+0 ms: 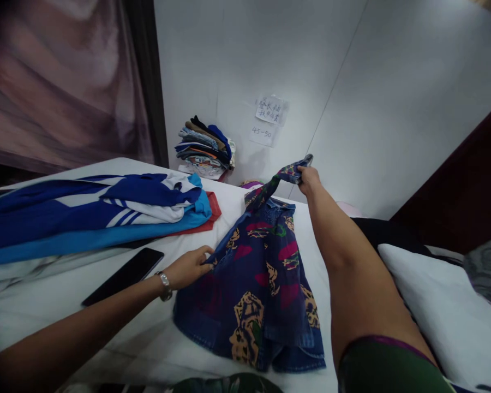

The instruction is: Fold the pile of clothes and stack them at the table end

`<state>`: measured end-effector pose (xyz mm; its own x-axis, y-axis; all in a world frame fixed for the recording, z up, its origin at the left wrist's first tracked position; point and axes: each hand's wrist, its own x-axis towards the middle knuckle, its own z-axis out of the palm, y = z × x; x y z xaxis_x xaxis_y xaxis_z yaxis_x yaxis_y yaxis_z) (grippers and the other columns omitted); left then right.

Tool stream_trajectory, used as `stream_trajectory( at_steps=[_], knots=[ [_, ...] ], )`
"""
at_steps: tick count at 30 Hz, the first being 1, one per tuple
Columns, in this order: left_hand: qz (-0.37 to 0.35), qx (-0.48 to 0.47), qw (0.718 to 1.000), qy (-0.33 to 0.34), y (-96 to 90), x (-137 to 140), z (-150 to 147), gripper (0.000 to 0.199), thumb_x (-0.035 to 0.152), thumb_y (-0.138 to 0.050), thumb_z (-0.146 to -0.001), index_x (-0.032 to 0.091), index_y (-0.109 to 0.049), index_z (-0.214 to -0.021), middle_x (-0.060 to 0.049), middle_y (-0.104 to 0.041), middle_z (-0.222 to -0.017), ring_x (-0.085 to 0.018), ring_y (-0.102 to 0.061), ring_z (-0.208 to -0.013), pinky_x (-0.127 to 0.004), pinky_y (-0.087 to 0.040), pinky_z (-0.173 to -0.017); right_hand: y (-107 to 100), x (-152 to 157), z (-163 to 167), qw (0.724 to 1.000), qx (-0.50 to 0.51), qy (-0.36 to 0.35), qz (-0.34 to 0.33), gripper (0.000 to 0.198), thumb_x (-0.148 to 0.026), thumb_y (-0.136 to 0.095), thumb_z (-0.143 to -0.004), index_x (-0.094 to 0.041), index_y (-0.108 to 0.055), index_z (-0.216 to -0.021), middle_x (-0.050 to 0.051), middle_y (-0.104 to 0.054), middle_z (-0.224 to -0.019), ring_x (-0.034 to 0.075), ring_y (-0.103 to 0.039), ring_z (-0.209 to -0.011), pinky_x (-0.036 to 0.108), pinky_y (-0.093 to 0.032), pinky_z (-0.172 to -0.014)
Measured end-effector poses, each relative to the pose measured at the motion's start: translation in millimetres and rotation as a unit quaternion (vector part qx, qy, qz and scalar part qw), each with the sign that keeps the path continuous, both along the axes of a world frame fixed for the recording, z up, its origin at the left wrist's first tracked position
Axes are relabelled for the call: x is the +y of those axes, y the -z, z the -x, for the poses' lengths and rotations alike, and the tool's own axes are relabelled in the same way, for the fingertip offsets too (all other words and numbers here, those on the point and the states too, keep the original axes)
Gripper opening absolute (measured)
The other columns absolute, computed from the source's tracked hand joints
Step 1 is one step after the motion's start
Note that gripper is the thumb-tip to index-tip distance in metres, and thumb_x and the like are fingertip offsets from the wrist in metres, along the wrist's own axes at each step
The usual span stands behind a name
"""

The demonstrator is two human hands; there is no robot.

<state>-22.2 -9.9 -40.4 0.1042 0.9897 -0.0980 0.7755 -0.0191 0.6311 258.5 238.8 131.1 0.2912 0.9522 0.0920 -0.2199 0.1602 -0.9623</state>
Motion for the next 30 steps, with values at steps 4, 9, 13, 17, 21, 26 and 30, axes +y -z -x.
stream_trajectory(
  at_steps=[4,9,13,17,21,26,30],
  knots=[
    [0.015,-0.123,0.990,0.062,3.3,10,-57,0.029,0.028,-0.059,-0.071,0.023,-0.059,-0.100,0.007,-0.046,-0.056,-0.015,-0.050,-0.057,-0.026,-0.038,-0.059,-12,-6,-39,0.998,-0.025,0.049,0.002,0.012,-0.003,-0.052,-0.076,-0.014,-0.052,-0.079,-0.002,-0.059,-0.062,0.009,-0.057,-0.049,0.019,-0.052,-0.050],
    [0.086,-0.170,0.978,0.086,35.9,22,-129,0.023,0.024,-0.066,-0.065,0.023,-0.062,-0.088,0.007,-0.047,-0.052,-0.014,-0.051,-0.055,-0.025,-0.039,-0.056,-18,-28,-84,0.992,-0.070,0.103,0.007,0.014,-0.001,-0.053,-0.076,-0.015,-0.052,-0.075,-0.003,-0.057,-0.056,0.009,-0.056,-0.049,0.019,-0.050,-0.047],
    [0.145,-0.173,0.969,0.096,55.9,20,-156,0.024,0.032,-0.066,-0.072,0.021,-0.060,-0.093,0.008,-0.049,-0.050,-0.012,-0.050,-0.043,-0.025,-0.041,-0.050,-11,-52,-104,0.989,-0.113,0.097,0.014,0.015,0.000,-0.055,-0.073,-0.014,-0.054,-0.072,-0.003,-0.057,-0.052,0.009,-0.054,-0.045,0.020,-0.049,-0.045],
    [0.237,-0.299,0.922,0.071,56.4,29,-149,0.029,0.046,-0.062,-0.078,0.019,-0.058,-0.089,0.006,-0.056,-0.053,-0.009,-0.047,-0.034,-0.022,-0.038,-0.039,-8,-81,-106,0.984,-0.180,-0.009,0.006,0.011,-0.004,-0.057,-0.072,-0.014,-0.059,-0.075,-0.001,-0.061,-0.054,0.012,-0.057,-0.043,0.025,-0.051,-0.045],
    [0.240,-0.403,0.883,-0.002,44.8,66,-125,0.036,0.053,-0.064,-0.077,0.018,-0.056,-0.085,0.002,-0.061,-0.063,-0.008,-0.052,-0.040,-0.020,-0.043,-0.042,0,-127,-84,0.938,-0.291,-0.186,0.006,0.008,-0.013,-0.065,-0.071,-0.014,-0.066,-0.079,0.001,-0.066,-0.060,0.015,-0.061,-0.049,0.026,-0.051,-0.049],
    [0.222,-0.474,0.845,-0.106,38.8,128,-92,0.040,0.054,-0.040,-0.091,0.017,-0.052,-0.103,-0.010,-0.066,-0.097,-0.012,-0.064,-0.067,-0.025,-0.054,-0.066,63,-197,-29,0.765,-0.494,-0.397,-0.116,0.024,-0.012,-0.053,-0.076,-0.022,-0.072,-0.088,-0.003,-0.070,-0.076,0.014,-0.063,-0.069,0.026,-0.050,-0.068],
    [0.217,-0.502,0.821,-0.167,46.2,168,-83,0.048,0.055,-0.038,-0.091,0.016,-0.046,-0.118,-0.016,-0.064,-0.110,-0.017,-0.067,-0.080,-0.029,-0.054,-0.071,136,-226,9,0.647,-0.612,-0.435,-0.129,0.033,-0.006,-0.050,-0.075,-0.020,-0.071,-0.097,0.004,-0.072,-0.096,0.017,-0.064,-0.091,0.026,-0.045,-0.082]
  ],
)
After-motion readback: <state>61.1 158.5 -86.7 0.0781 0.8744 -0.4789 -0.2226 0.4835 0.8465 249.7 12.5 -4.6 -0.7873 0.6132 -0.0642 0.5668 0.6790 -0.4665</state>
